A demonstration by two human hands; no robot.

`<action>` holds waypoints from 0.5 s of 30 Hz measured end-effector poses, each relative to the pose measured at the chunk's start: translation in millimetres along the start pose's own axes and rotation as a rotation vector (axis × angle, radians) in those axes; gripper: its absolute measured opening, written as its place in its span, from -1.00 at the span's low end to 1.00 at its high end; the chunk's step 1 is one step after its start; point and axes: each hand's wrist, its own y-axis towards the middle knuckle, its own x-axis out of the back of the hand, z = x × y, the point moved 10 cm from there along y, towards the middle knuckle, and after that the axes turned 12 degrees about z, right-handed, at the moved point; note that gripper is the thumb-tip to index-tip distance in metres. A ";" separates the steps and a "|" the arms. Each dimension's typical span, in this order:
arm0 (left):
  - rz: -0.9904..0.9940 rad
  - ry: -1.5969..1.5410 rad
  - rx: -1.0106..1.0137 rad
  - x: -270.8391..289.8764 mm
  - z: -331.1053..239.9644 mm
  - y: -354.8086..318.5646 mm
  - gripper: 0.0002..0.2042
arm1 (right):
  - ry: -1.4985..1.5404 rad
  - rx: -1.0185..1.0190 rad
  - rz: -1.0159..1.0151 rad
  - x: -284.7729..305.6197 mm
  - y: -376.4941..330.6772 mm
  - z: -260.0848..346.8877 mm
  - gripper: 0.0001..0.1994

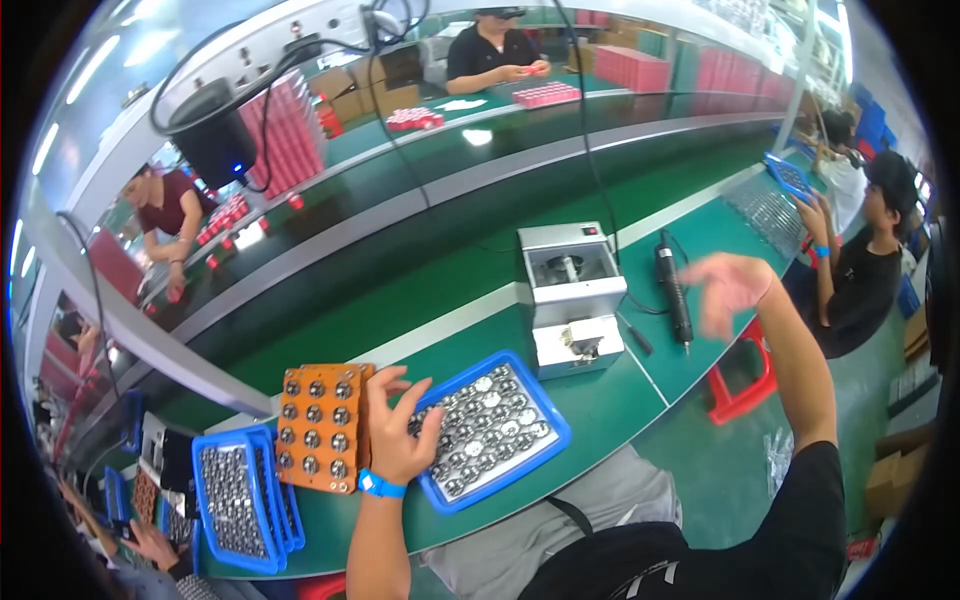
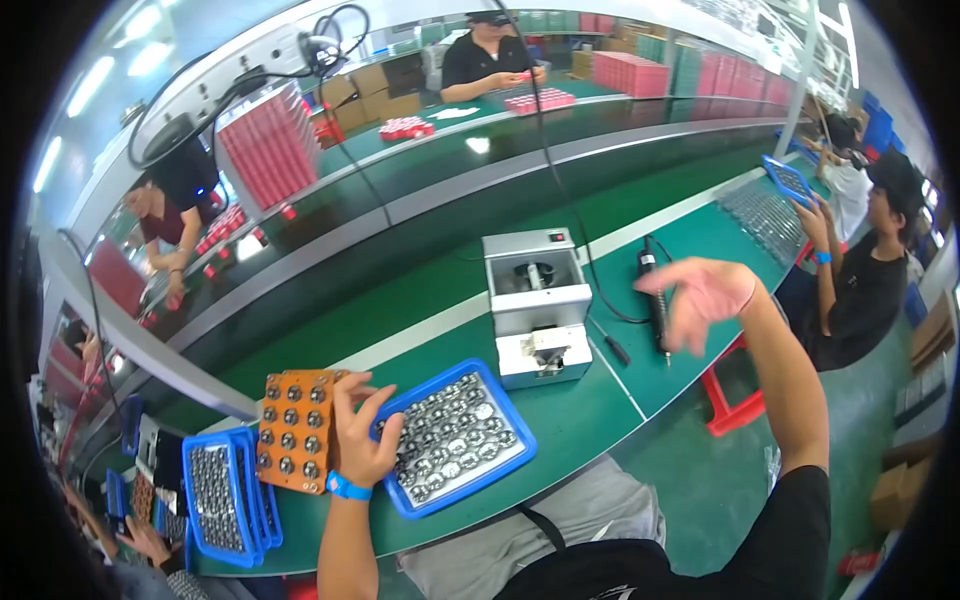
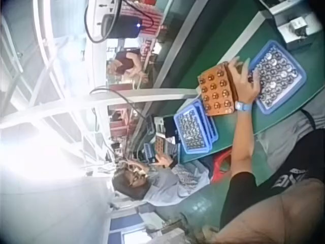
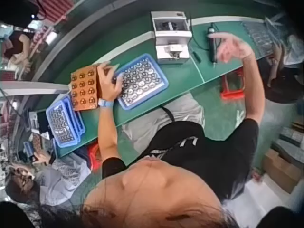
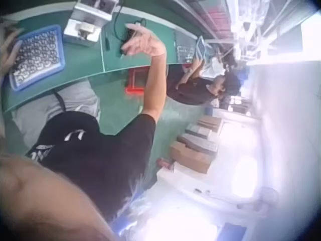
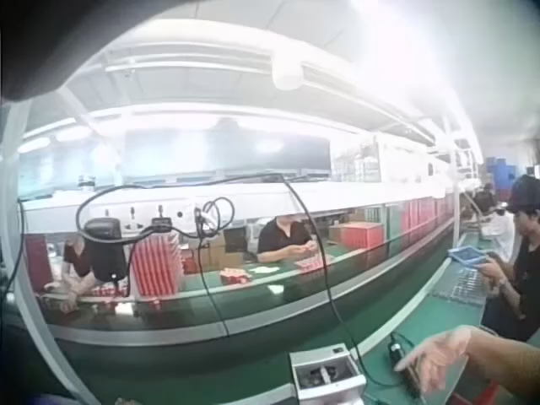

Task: The person assembles small electronic components into a tray, securing them with screws using an electric screwdriver and an automatic screw dispenser.

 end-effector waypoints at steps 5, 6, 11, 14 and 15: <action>0.018 0.032 0.003 1.1 -0.2 -3.3 -0.70 | -0.642 0.147 -0.195 60.5 -5.6 -9.1 -0.33; 0.010 0.030 0.012 3.0 1.7 -4.1 -0.70 | -0.970 -0.230 -0.570 74.6 -6.9 -15.7 -0.36; 0.011 0.002 0.010 3.9 10.7 -0.2 -0.71 | -0.104 0.144 -0.878 134.5 -39.4 -32.9 -0.45; 0.007 0.038 0.002 8.5 6.5 -4.7 -0.73 | -1.615 -0.217 -0.972 100.9 -12.1 -21.1 -0.43; 0.008 0.020 0.010 8.9 6.8 -6.3 -0.71 | -1.611 -0.207 -0.968 95.5 -7.0 -22.8 -0.43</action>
